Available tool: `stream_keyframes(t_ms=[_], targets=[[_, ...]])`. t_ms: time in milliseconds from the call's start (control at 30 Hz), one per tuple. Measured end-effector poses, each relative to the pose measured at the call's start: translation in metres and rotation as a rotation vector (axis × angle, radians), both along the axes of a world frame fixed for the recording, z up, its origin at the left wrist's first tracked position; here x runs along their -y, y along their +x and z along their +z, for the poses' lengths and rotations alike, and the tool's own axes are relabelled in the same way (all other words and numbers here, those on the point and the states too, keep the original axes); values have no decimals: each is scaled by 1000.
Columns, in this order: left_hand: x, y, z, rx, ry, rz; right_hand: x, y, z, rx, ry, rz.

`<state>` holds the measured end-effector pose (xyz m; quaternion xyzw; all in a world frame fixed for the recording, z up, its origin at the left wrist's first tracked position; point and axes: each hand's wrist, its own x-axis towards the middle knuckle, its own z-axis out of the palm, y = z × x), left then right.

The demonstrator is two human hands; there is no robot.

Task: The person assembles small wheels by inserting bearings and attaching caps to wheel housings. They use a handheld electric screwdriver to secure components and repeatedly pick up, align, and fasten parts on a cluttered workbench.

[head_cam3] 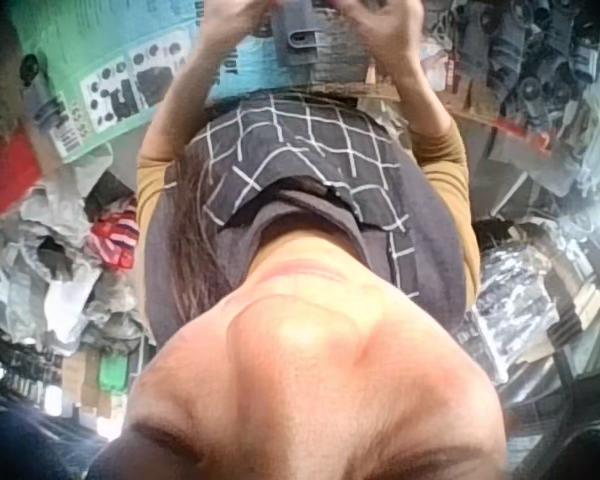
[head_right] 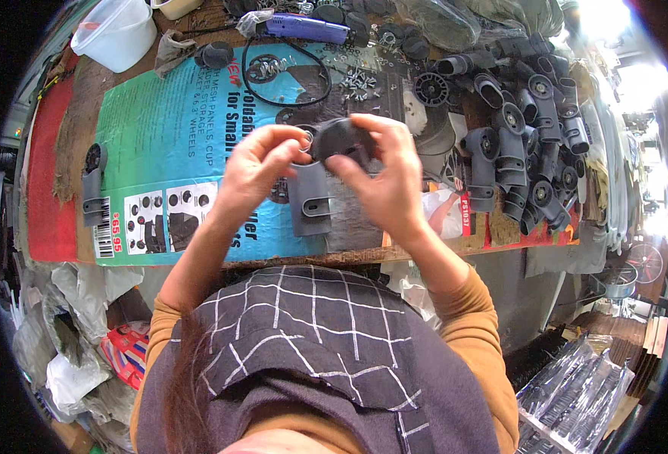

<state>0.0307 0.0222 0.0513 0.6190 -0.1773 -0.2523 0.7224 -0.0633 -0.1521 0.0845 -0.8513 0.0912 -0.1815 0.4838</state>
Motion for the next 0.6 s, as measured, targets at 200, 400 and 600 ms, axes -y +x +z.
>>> stream_keyframes(t_ms=[200, 400, 600], targets=[[-8, 14, -33, 656, 717, -58, 25, -21, -47, -127, -570, 47], [-19, -8, -31, 604, 782, -86, 33, -18, -43, -143, -98, 23], [-24, -18, -31, 587, 751, -56, 3, 5, -12, -86, -10, 264]])
